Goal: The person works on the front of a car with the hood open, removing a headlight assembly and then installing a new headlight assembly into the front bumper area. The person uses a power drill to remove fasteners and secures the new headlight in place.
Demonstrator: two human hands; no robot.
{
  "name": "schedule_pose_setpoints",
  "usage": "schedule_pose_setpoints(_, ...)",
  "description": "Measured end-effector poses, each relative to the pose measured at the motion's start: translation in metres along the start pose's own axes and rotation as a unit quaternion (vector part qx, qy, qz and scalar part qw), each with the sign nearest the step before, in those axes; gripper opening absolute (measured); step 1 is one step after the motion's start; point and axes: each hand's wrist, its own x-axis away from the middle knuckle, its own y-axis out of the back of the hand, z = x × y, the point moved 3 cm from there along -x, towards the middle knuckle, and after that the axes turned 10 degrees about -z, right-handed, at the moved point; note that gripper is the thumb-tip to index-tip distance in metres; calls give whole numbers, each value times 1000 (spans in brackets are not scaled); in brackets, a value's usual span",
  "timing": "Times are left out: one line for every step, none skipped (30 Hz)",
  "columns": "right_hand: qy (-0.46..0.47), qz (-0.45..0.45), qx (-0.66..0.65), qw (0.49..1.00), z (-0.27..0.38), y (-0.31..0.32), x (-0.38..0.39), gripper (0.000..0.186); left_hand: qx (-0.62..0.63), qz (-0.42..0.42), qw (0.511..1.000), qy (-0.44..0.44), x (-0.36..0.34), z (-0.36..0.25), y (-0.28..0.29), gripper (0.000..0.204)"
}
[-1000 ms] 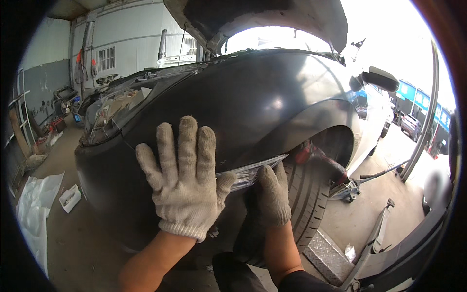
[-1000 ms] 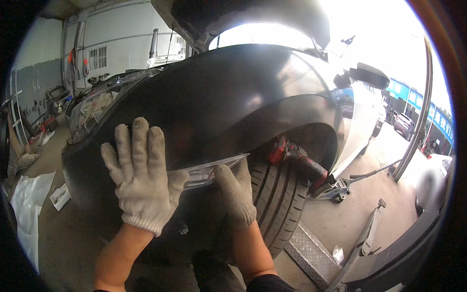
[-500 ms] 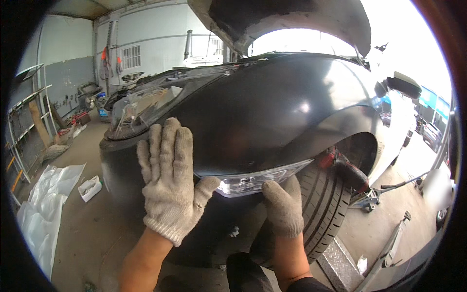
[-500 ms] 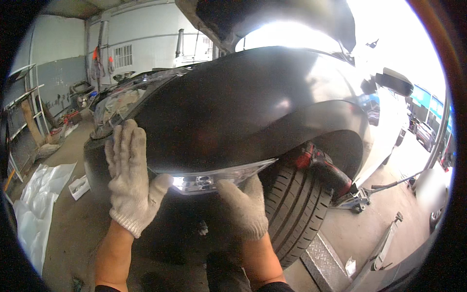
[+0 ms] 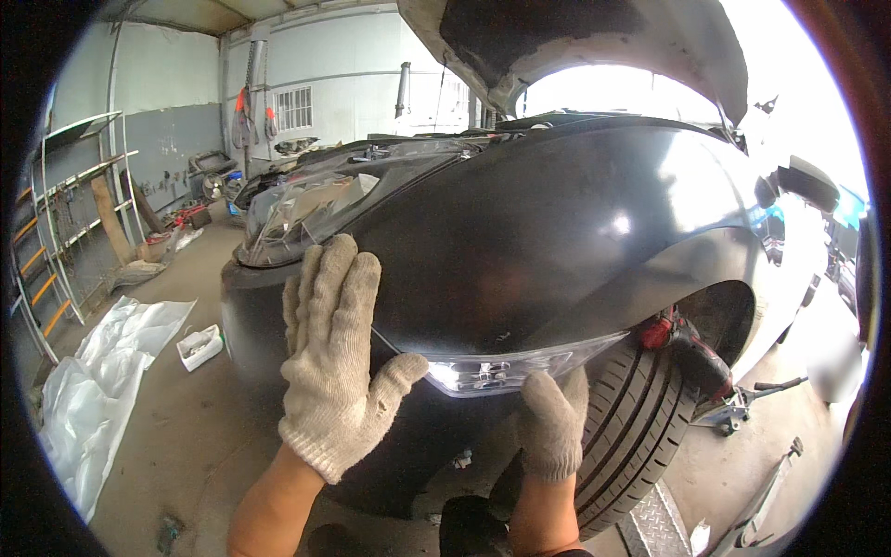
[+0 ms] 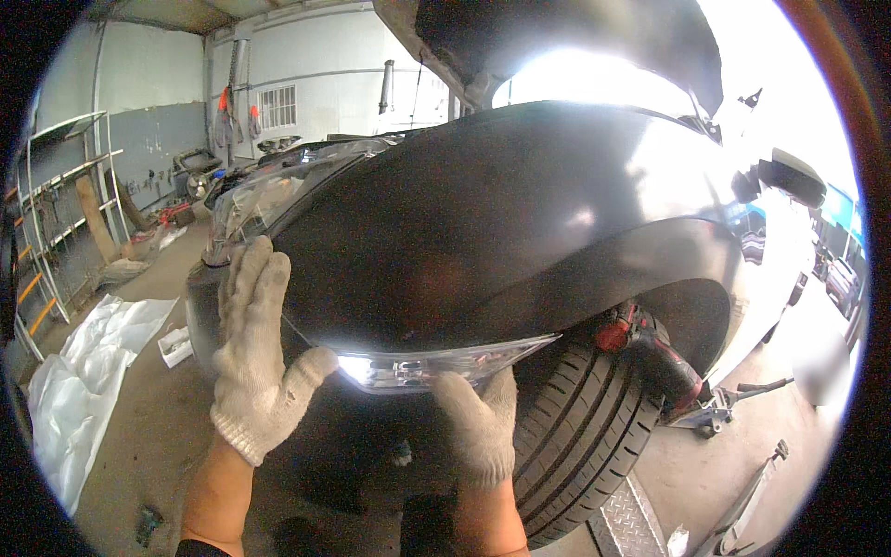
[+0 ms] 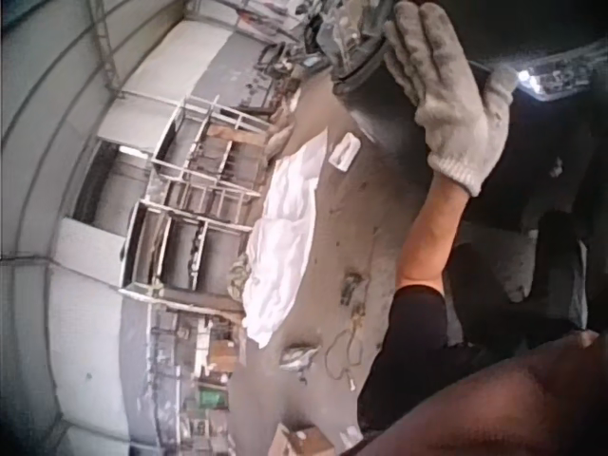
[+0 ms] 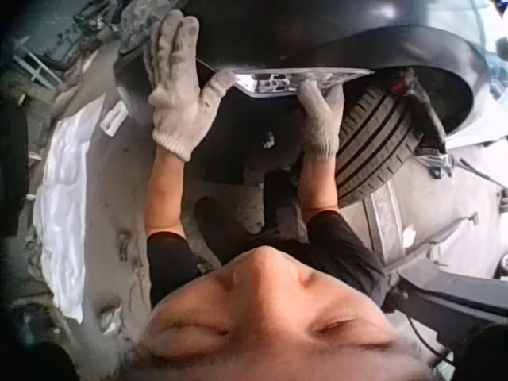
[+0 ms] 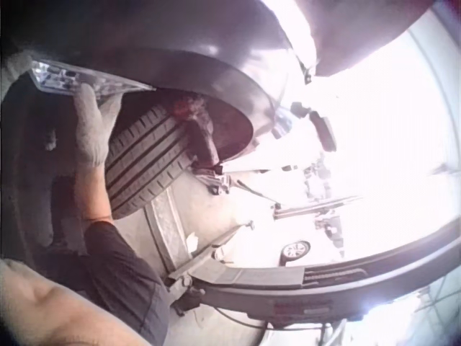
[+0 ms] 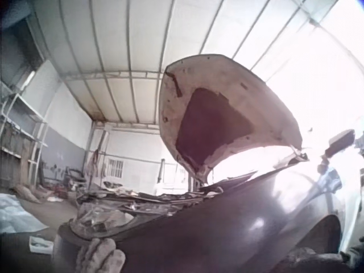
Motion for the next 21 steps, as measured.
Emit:
schedule_pose_setpoints(-49, 5, -48, 998, -9, 4, -1, 63, 5, 2, 1000, 2, -1, 0, 0, 89)
schedule_pose_setpoints(-97, 10, -99, 990, -27, 12, -2, 65, 0, 9, 1000, 3, -2, -1, 2, 89)
schedule_pose_setpoints(-99, 39, -60, 993, -48, 25, -7, 55, -3, 14, 1000, 8, -3, -3, 3, 89)
schedule_pose_setpoints(-98, 67, -20, 993, -69, 39, -13, 45, -5, 20, 1000, 14, -4, -3, 2, 90)
schedule_pose_setpoints(-94, 96, 19, 991, -80, 40, -18, 36, -11, 21, 1000, 5, -4, -4, 3, 90)
schedule_pose_setpoints(-73, 121, -32, 989, -85, 40, -21, 38, -17, 23, 1000, -5, -5, -4, 4, 90)
schedule_pose_setpoints(-85, 141, -109, 980, -85, 40, -19, 48, -23, 25, 999, -14, -5, -5, 4, 90)
schedule_pose_setpoints(-111, 167, -189, 961, -78, 20, -15, 58, -26, 32, 999, -1, -2, 0, 7, 93)
schedule_pose_setpoints(-110, 162, -216, 957, -76, 15, -12, 57, -31, 36, 999, 0, -3, -3, 6, 95)
schedule_pose_setpoints(-108, 157, -242, 951, -76, 12, -11, 56, -37, 41, 999, 1, -4, -5, 5, 96)
schedule_pose_setpoints(-107, 152, -269, 945, -76, 10, -11, 55, -44, 44, 998, 2, -5, -8, 5, 97)
schedule_pose_setpoints(-115, 161, -289, 937, -78, 9, -12, 55, -53, 47, 997, 0, -6, -10, 5, 98)
schedule_pose_setpoints(-123, 169, -308, 928, -82, 9, -12, 55, -62, 49, 997, -2, -7, -13, 5, 99)
schedule_pose_setpoints(-132, 175, -330, 918, -85, 10, -11, 56, -73, 54, 996, -5, -8, -15, 6, 100)
schedule_pose_setpoints(-127, 182, -336, 915, -87, 10, -11, 55, -76, 53, 996, -9, -9, -17, 5, 101)
schedule_pose_setpoints(-122, 189, -342, 912, -88, 11, -12, 55, -78, 52, 995, -14, -9, -17, 4, 101)
schedule_pose_setpoints(-118, 196, -349, 909, -91, 13, -13, 54, -82, 51, 995, -18, -9, -18, 3, 102)
schedule_pose_setpoints(-158, 165, -334, 915, -101, 19, -13, 54, -87, 55, 995, -15, -9, -18, 3, 101)
schedule_pose_setpoints(-162, 154, -324, 919, -106, 21, -14, 53, -91, 59, 994, -13, -9, -18, 3, 101)
schedule_pose_setpoints(-162, 150, -312, 924, -110, 21, -12, 52, -96, 63, 993, -9, -8, -17, 4, 101)
schedule_pose_setpoints(-159, 147, -300, 929, -113, 20, -11, 51, -97, 63, 993, 0, -6, -17, 4, 101)
